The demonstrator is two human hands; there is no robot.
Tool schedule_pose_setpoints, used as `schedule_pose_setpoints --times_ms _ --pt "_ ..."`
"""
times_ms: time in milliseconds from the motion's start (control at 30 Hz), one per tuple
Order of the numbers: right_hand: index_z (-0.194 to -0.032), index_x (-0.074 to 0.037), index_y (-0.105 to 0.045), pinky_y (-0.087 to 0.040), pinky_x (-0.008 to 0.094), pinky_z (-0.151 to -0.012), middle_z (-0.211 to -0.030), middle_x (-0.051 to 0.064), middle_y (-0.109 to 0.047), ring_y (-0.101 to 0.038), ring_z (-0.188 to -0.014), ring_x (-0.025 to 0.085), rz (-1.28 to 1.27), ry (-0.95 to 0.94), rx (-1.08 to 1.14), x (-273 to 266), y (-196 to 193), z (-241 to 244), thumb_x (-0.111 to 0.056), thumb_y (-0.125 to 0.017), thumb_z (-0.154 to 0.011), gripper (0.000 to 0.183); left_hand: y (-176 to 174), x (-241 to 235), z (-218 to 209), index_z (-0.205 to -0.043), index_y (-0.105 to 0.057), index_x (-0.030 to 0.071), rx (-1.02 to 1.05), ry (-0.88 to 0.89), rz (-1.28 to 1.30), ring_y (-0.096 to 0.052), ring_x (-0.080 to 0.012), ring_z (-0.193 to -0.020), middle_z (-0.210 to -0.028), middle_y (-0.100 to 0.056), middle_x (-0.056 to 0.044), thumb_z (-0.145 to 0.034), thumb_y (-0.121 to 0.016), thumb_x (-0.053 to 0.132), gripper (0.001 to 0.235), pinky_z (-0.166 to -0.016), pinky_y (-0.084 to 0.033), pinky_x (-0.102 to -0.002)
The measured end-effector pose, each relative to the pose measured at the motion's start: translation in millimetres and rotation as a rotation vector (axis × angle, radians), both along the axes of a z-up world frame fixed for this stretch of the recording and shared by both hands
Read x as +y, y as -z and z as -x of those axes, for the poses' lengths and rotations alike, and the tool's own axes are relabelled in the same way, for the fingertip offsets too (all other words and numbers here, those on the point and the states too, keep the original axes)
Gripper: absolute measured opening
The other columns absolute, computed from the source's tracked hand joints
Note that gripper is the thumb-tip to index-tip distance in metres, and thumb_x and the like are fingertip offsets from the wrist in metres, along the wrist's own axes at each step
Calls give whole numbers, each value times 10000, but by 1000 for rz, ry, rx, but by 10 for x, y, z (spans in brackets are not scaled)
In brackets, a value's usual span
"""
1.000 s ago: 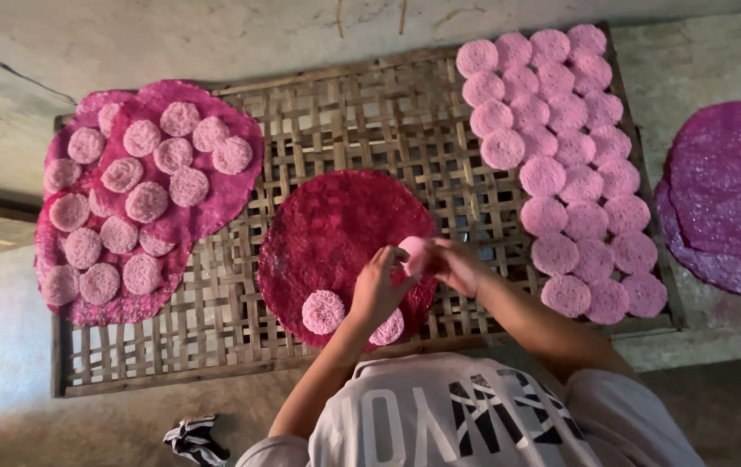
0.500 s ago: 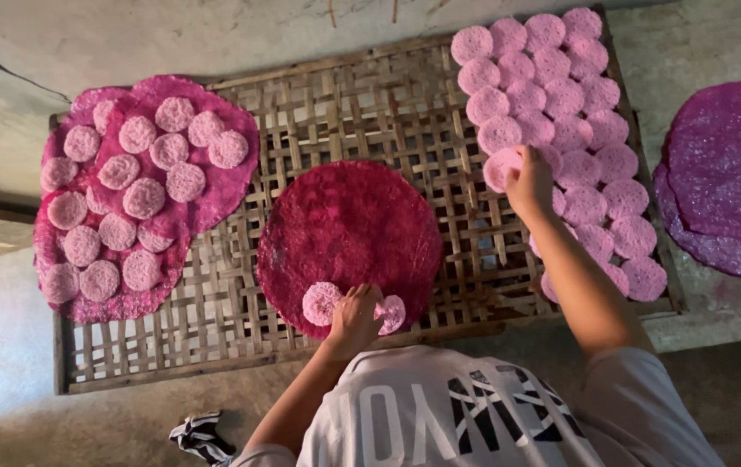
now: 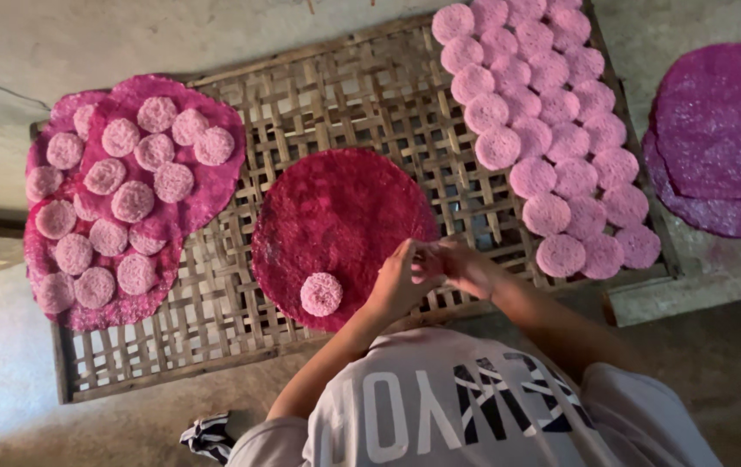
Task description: The person repeatedly picks up small pink circular items from a pink mat and places them in a neat row on a wooden lattice tray. The person continues this process throughout the clip, moving items from the mat to the tray.
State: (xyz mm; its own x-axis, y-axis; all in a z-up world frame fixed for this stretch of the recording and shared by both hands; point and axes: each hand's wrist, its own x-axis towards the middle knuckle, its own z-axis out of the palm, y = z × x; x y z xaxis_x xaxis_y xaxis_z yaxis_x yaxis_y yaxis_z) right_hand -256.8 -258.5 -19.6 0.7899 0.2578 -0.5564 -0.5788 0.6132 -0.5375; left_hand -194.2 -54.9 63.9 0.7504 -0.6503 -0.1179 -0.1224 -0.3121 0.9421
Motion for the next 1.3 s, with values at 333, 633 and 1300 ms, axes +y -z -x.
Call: schedule_pose_setpoints --times_ms 333,633,1300 --pt "-1321 -13 -626 -579 449 -981 -1245 201 -697 -671 -1194 351 1728 188 -389 -1187 261 -449 -53 -672 -948 378 282 1420 -279 -1307 -565 48 -344 -203 -744 -596 -413 -1120 -1225 -618 -216 -740 -834 131 633 -873 -531 -495" --pt "-1287 30 -565 -540 430 -871 -1139 221 -619 -634 -1039 345 2442 342 -529 -653 -290 -380 -46 -688 -783 525 301 1448 -366 -1072 -670 125 -168 -48 -711 -681 -334 -902 -944 -701 -132 -824 -740 270 296 -770 -550 -489" --pt "-1257 -76 -643 -532 453 -886 -1116 159 -700 -661 -1049 373 1855 367 -448 -887 127 272 -24 -744 -886 387 115 368 43 -1180 -594 96 -274 65 -237 -657 -371 -1013 -1183 -591 -143 -850 -774 223 397 -786 -565 -455"
